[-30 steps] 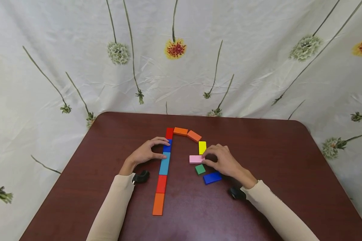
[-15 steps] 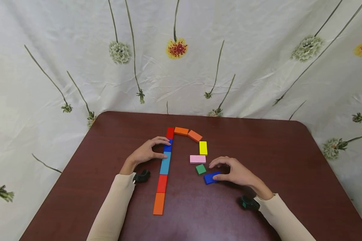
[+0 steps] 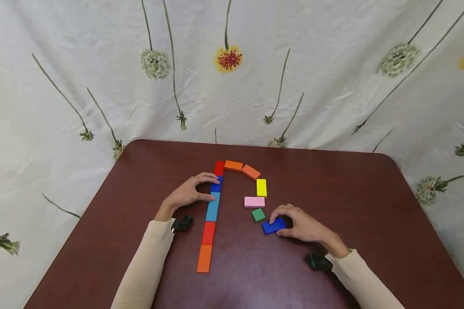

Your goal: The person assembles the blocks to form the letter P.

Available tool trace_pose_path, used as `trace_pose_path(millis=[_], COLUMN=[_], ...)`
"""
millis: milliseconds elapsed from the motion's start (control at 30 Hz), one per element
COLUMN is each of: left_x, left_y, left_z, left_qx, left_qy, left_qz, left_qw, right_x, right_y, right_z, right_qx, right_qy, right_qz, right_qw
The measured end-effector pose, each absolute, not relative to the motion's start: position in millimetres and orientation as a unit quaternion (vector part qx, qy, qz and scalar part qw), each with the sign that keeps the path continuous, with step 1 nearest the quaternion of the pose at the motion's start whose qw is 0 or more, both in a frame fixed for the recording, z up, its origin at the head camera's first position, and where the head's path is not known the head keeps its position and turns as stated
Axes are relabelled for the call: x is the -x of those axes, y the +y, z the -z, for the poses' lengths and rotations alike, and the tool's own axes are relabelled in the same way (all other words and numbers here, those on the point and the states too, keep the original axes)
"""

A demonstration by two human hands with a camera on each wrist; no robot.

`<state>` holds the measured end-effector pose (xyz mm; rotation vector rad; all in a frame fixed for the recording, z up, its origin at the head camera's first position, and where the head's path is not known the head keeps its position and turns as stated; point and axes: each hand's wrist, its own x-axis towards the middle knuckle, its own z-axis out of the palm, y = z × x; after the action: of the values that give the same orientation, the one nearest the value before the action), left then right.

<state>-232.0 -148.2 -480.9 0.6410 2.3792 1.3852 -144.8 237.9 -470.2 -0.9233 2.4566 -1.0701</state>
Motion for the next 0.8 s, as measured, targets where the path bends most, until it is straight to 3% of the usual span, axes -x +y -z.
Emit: trace_pose_path(millis=[300,533,800], left_x=[218.4,233.6,235.1], left_y=[-142.1,-146.1,-146.9], left_z=[451.3,480.9,483.8], left_qx=[-0.222,-0.217,-0.22], left_qy=[0.826,0.827,0.825], left_qz=[-0.49,-0.493,-0.496], left_qw=[0.168,0.163,0.159], right_x=[141.5,140.0,137.1], right_y=[238.3,236.5,237.2], right_z=[468.9,468.8,463.7], right_qx=[0.328,0.322,0.313], right_qy=[0.875,0.884,0.888], right_qz=[0.34,0.329,0.332], right_qw=[0.109,0.08,0.055])
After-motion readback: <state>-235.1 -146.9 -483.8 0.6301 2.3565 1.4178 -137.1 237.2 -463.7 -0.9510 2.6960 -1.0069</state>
